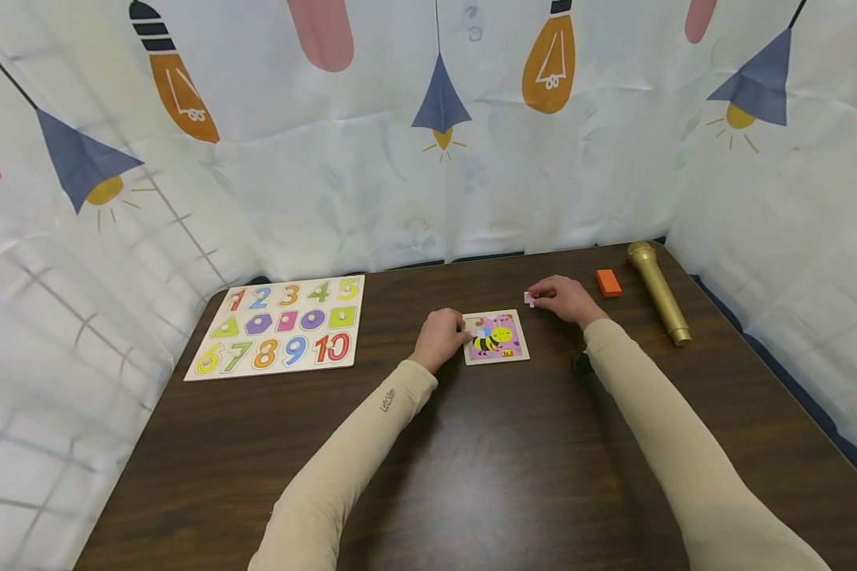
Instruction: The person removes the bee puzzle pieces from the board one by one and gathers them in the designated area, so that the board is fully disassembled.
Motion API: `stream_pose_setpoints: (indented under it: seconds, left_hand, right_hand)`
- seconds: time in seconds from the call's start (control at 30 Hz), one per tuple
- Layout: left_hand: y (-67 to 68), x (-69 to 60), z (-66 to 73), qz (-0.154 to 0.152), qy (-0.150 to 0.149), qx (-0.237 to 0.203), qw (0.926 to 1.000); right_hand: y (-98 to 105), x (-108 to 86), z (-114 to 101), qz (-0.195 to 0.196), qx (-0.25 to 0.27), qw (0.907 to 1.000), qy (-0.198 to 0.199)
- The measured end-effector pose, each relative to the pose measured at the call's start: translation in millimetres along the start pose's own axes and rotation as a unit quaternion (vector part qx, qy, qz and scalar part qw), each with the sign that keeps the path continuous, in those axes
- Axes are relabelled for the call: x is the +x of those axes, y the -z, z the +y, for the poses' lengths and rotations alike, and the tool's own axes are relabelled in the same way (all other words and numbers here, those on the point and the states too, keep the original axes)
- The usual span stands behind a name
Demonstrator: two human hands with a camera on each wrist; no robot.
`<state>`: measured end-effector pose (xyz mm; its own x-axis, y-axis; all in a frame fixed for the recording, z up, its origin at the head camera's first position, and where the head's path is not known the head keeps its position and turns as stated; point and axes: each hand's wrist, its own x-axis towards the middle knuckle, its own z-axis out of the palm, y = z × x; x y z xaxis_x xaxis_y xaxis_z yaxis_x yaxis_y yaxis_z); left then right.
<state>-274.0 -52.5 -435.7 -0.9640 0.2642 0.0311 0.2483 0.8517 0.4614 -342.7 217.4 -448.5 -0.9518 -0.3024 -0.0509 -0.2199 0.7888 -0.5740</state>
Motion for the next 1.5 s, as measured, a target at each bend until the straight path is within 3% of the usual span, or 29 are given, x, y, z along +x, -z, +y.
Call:
stream_pose_setpoints:
  seconds: [0.9,1.1,1.37,1.5]
  left_hand:
    - [-2.5,1.9,-0.6,-0.002,0.009,-0.005,0.9999]
    - [-2.6,2.4,-1.8,-0.006,0.006,0.006,0.9999]
    - [-1.8,2.2,-2.1,-0.011,-0.007,0.025,0.9996]
    - [-0.8,1.6,-2.6,-0.014,-0.023,0.041,0.9988]
  right_hand:
    - [0,1.0,-5,-0.003,-0.011,0.9998,0.018]
    - [-6,-0.5,-20,-0.004,0.007,0.9995,0.030]
    - [-28,-6.2,-53,-0.064,0.003,0.9932,0.097]
    - [-38,-7.3,-62,-0.073,0.013,0.9916,0.106]
